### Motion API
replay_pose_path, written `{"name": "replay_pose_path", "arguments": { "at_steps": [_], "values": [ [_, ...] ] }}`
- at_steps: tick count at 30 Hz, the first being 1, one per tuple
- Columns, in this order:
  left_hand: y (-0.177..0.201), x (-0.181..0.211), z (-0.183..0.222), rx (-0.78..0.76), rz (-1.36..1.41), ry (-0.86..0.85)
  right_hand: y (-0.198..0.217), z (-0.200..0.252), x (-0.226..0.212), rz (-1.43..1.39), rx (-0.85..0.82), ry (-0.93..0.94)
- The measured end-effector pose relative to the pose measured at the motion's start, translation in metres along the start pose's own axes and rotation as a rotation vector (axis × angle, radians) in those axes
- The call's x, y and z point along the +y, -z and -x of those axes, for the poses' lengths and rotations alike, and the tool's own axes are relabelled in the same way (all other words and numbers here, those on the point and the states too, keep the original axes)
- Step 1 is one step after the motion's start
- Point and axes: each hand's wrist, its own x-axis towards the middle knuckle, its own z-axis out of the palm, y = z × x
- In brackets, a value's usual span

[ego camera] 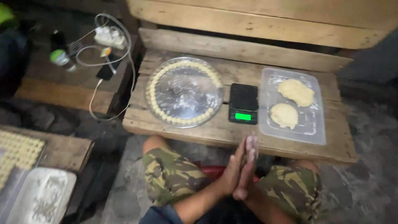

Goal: Weighing small portions of dough on a digital scale and rolling them into balls by hand.

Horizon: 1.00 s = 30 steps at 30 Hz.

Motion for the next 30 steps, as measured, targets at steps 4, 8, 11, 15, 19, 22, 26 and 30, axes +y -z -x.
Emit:
{"name": "replay_pose_path", "arguments": {
  "at_steps": [4,8,11,15,19,22,26,30],
  "values": [
    [-0.016,0.044,-0.004,-0.022,0.181,0.013,0.008,0.045,0.042,0.027,0.077,-0.193],
    [-0.012,0.029,-0.009,0.074,0.093,-0.098,-0.007,-0.004,-0.003,-0.198,0.050,0.017],
    [-0.015,0.026,0.001,-0.001,0.011,-0.029,0.001,-0.015,0.009,-0.078,0.059,0.077],
    [-0.013,0.046,-0.013,-0.006,0.132,-0.021,-0.003,0.025,0.044,-0.026,0.027,0.197],
    [-0.016,0.053,-0.025,0.021,-0.052,-0.120,-0.001,0.035,0.012,0.034,-0.130,-0.171],
    [-0.018,0.046,-0.010,-0.061,-0.058,0.125,0.000,-0.004,0.023,-0.074,0.087,0.107],
    [-0.021,0.054,-0.025,0.010,0.154,0.009,-0.008,0.011,0.028,0.093,0.095,0.096],
    [-0.012,0.016,-0.008,0.022,-0.155,0.041,-0.011,-0.037,-0.010,-0.100,0.158,0.123]
  ]
}}
